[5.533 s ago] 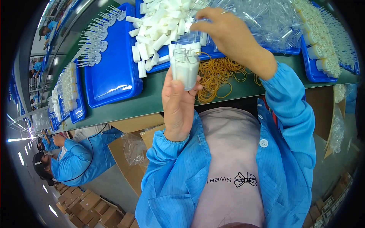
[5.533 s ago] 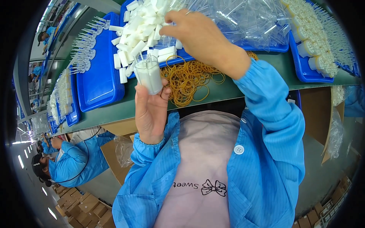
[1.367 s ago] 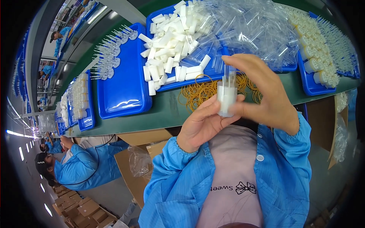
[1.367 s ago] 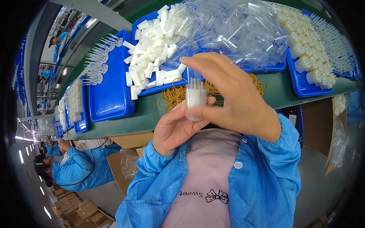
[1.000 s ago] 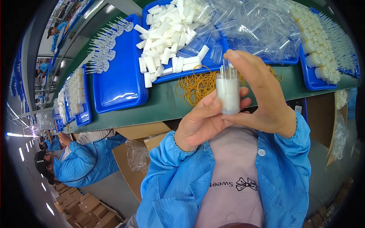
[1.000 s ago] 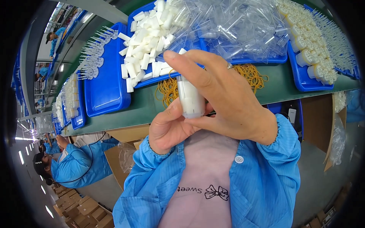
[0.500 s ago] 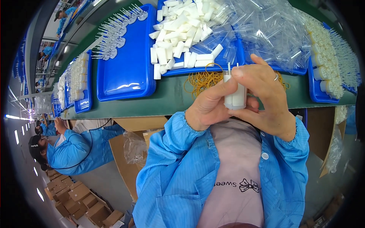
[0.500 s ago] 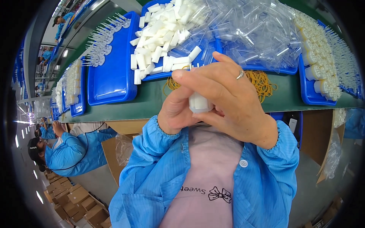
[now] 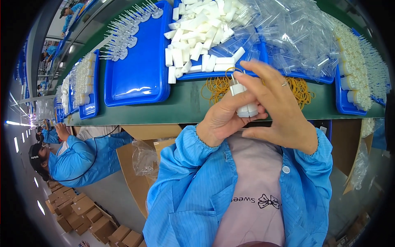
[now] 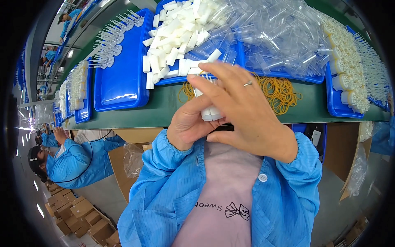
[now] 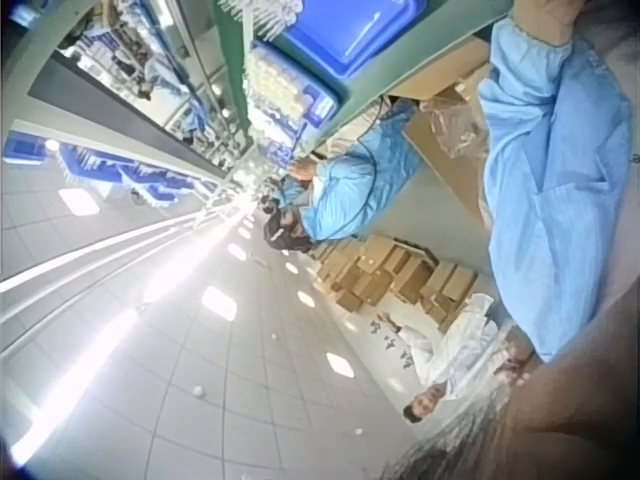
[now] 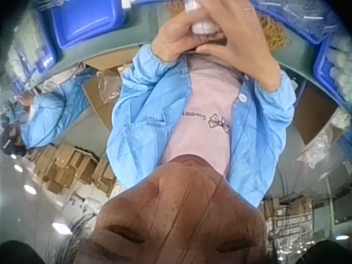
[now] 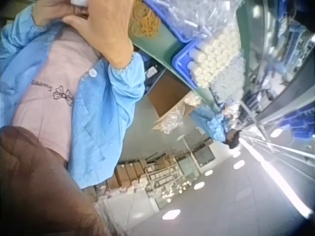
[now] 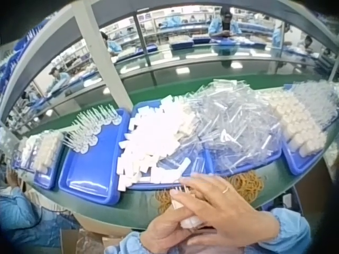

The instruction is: The person assembles component bundles by attaching foam pieces onto the prongs of a plastic base, sliding clear plastic caps over each piece, and securing the bundle with a rubber band by hand.

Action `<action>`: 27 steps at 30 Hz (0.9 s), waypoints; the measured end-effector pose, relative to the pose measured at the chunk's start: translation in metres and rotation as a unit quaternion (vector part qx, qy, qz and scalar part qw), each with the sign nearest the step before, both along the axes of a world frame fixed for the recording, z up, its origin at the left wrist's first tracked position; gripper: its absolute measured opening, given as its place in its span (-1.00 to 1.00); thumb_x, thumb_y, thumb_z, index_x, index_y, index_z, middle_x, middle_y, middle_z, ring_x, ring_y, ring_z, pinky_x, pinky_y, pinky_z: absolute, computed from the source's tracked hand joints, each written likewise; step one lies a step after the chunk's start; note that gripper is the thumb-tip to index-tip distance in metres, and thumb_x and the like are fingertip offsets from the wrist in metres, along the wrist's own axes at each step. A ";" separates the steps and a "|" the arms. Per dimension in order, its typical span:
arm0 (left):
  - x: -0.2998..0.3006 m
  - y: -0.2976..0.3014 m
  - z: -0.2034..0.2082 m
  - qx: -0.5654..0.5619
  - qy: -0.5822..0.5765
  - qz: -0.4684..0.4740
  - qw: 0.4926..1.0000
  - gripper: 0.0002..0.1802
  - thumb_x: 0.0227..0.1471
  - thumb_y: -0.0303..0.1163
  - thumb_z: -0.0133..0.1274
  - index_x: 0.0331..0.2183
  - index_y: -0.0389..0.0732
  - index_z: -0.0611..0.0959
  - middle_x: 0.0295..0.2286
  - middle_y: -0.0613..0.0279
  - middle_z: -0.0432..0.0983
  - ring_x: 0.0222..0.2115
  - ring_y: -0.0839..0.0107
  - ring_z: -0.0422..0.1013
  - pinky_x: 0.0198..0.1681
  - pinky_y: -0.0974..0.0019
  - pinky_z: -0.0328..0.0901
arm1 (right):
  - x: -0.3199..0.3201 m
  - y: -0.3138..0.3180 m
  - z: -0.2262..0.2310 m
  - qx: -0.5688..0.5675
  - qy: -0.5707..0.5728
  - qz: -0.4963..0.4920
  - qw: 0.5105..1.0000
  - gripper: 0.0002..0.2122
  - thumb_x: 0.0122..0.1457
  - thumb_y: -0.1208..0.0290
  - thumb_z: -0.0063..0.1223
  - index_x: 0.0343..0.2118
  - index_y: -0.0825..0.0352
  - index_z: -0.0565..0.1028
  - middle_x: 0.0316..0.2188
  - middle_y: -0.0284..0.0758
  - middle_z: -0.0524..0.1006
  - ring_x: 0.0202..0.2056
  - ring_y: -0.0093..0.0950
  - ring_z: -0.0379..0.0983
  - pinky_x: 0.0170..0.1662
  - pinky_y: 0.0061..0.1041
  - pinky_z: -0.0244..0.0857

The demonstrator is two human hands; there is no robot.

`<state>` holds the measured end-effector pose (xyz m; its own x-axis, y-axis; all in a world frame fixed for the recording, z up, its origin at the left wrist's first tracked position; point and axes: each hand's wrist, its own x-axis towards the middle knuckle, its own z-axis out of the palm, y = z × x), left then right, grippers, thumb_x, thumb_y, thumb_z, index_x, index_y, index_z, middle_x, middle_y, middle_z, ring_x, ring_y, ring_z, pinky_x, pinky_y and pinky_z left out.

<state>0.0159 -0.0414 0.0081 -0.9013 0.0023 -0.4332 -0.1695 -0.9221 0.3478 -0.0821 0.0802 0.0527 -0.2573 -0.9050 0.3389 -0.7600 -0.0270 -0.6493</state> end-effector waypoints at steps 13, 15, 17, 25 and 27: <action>0.010 -0.007 0.004 -0.040 0.046 -0.048 0.997 -0.65 0.00 -0.40 0.12 -0.13 -0.19 0.46 -0.29 0.24 0.45 -0.30 0.43 0.44 -0.24 0.36 0.38 | 0.006 -0.008 -0.001 0.004 0.131 -0.055 0.990 -0.39 -0.46 0.36 0.36 -0.17 0.27 0.47 -0.18 -0.26 0.39 0.02 -0.20 0.27 0.17 -0.04 -0.03; 0.009 -0.008 0.003 0.016 0.054 -0.056 0.997 -0.62 -0.01 -0.38 0.12 -0.12 -0.20 0.46 -0.27 0.20 0.46 -0.27 0.38 0.45 -0.21 0.32 0.39 | 0.005 -0.009 -0.005 -0.023 0.123 -0.055 0.991 -0.39 -0.47 0.37 0.37 -0.18 0.27 0.47 -0.19 -0.26 0.39 -0.02 -0.21 0.31 0.16 -0.04 0.00; 0.007 -0.011 -0.005 0.009 0.061 -0.059 0.996 -0.62 -0.01 -0.38 0.12 -0.12 -0.21 0.46 -0.28 0.19 0.46 -0.28 0.37 0.45 -0.20 0.31 0.39 | 0.005 -0.011 -0.008 -0.034 0.126 -0.058 0.990 -0.39 -0.48 0.37 0.37 -0.18 0.27 0.47 -0.20 -0.26 0.40 -0.02 -0.21 0.31 0.15 -0.04 0.01; 0.012 -0.027 -0.020 0.013 0.089 -0.062 0.994 -0.59 -0.02 -0.36 0.12 -0.10 -0.22 0.45 -0.40 0.20 0.46 -0.37 0.35 0.46 -0.21 0.27 0.41 | -0.001 -0.021 -0.014 -0.074 0.034 -0.020 0.997 -0.35 -0.41 0.36 0.38 -0.09 0.31 0.45 -0.11 -0.23 0.38 0.01 -0.22 0.29 0.15 -0.16 0.04; 0.023 -0.038 -0.016 -0.062 0.122 0.032 0.990 -0.48 -0.02 -0.31 0.10 -0.01 -0.19 0.37 -0.48 0.25 0.36 -0.37 0.30 0.40 -0.17 0.18 0.35 | -0.012 -0.022 -0.015 -0.110 -0.087 -0.039 0.989 -0.39 -0.28 0.38 0.33 -0.04 0.27 0.42 -0.07 -0.20 0.35 0.01 -0.25 0.28 0.08 -0.36 0.14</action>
